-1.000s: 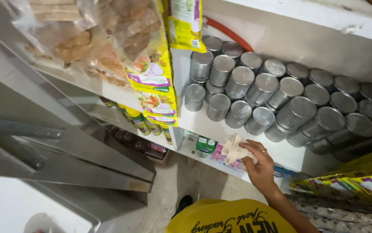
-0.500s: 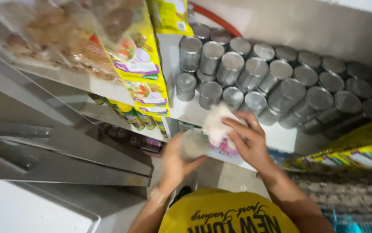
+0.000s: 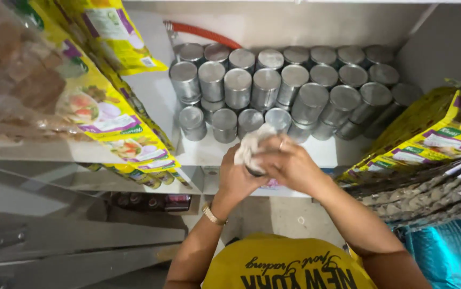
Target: Cleaning and dusting canned goods on a shelf in a store pantry area.
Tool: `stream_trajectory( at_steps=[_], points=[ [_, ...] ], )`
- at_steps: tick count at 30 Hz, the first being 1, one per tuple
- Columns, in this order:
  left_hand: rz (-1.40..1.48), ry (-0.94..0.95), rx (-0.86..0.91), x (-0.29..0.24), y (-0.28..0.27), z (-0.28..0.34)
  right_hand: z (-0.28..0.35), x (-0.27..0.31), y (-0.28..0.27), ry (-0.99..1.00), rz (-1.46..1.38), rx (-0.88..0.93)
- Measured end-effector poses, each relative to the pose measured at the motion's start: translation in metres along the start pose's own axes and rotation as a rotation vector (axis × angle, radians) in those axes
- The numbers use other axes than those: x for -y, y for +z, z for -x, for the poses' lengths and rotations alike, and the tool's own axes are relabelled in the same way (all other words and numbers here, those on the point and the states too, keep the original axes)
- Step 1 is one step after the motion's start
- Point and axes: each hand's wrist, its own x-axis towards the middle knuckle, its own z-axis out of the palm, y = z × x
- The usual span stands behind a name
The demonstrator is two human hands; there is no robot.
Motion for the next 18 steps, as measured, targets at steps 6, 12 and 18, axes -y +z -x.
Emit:
stream_trajectory(
  at_steps=[6, 12, 18],
  points=[
    [0.057, 0.05, -0.145, 0.006, -0.001, 0.007, 0.003, -0.02, 0.007, -0.058, -0.024, 0.08],
    [0.078, -0.054, -0.142, 0.018, -0.005, 0.014, 0.056, -0.064, 0.058, -0.036, -0.207, 0.036],
    [0.538, -0.188, -0.319, 0.007, 0.011, 0.018, 0.08, -0.074, 0.143, 1.102, -1.355, -0.347]
  ],
)
